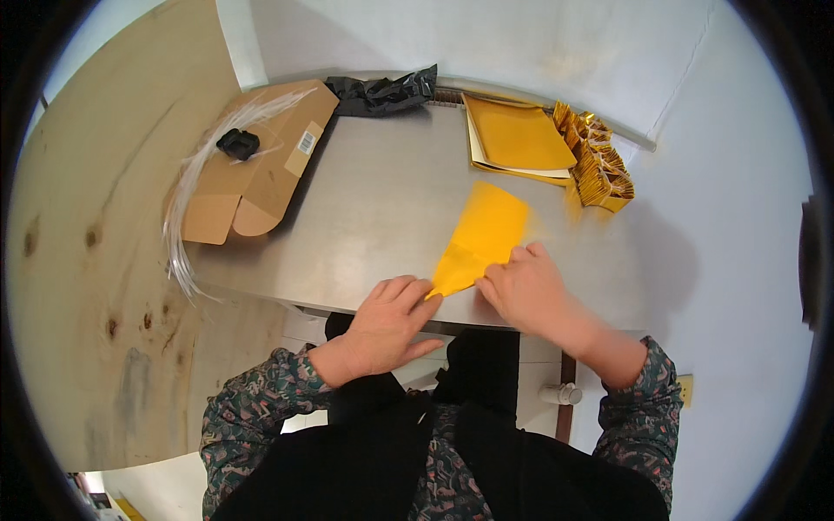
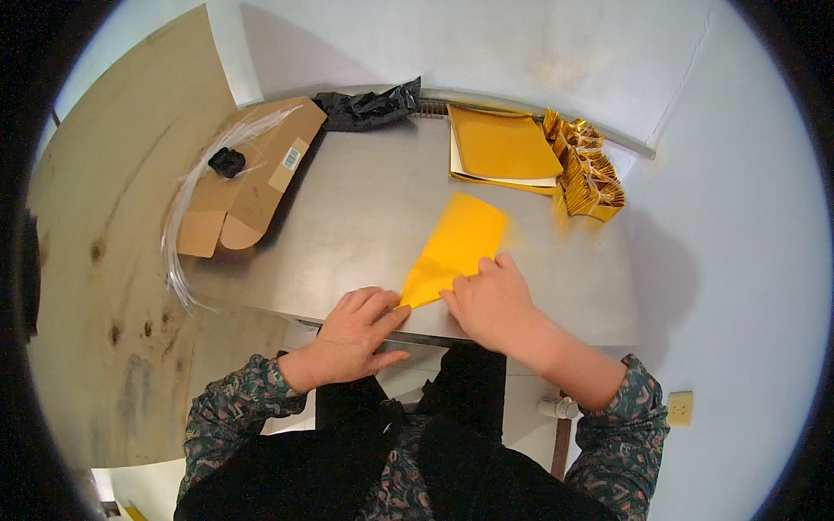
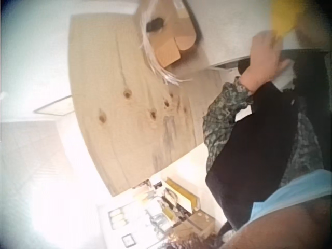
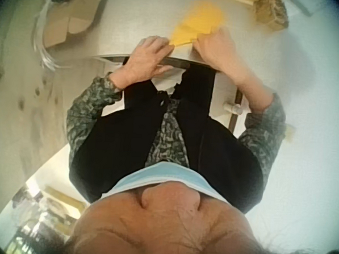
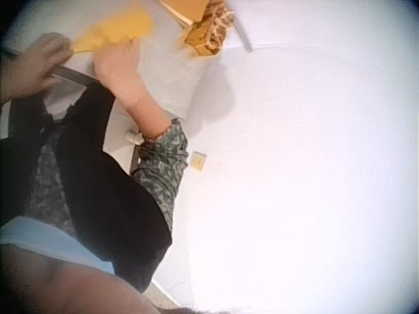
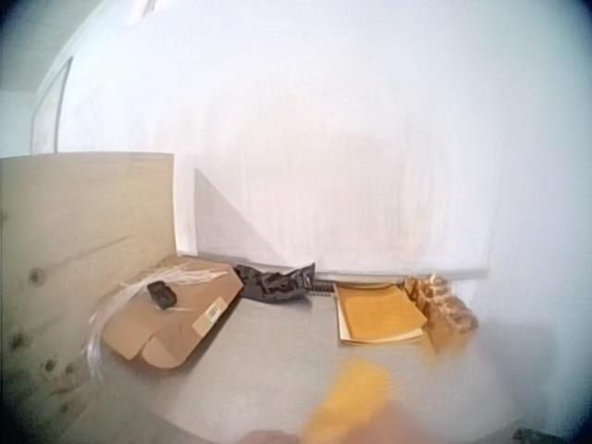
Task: The person bundles stacks of gold-colored paper with white twist ties, then folds a single sheet of gold paper into a triangular shape. Bundled stacks are placed on the table, and the folded sheet is set aside.
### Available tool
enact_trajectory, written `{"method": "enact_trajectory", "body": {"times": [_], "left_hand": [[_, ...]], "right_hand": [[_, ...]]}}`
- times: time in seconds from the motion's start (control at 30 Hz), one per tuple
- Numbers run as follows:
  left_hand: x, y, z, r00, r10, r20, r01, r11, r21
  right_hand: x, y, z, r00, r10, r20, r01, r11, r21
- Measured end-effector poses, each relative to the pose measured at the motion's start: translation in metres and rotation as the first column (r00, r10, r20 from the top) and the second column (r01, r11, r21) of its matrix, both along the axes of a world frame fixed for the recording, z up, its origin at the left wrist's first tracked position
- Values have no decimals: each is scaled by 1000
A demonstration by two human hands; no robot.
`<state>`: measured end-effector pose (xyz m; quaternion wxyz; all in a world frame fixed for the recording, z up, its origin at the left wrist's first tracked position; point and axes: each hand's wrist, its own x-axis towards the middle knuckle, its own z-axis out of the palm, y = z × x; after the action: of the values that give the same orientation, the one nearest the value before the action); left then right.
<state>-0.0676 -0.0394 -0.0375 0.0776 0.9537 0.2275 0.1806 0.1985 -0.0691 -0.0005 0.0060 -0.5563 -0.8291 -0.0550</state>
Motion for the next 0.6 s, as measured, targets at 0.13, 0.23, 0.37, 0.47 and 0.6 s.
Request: {"method": "enact_trajectory", "body": {"times": [0.13, 0.23, 0.37, 0.47, 0.6], "left_hand": [[40, 2, -13, 991, -99, 87, 98, 995, 12], [80, -1, -30, 979, -105, 177, 108, 994, -9], [138, -3, -46, 971, -91, 221, 89, 996, 20], [163, -13, -47, 952, -136, 275, 150, 988, -33], [145, -33, -30, 877, -294, 380, 362, 924, -123]], "right_hand": [[0, 35, 1, 992, -121, 46, 123, 991, -59], [-7, 55, -1, 972, -236, 20, 236, 953, -191], [-22, 70, -7, 953, -304, -5, 297, 934, -200], [-20, 68, -14, 955, -285, -88, 265, 946, -188], [-7, 49, -30, 937, -93, -338, 110, 994, 30]]}}
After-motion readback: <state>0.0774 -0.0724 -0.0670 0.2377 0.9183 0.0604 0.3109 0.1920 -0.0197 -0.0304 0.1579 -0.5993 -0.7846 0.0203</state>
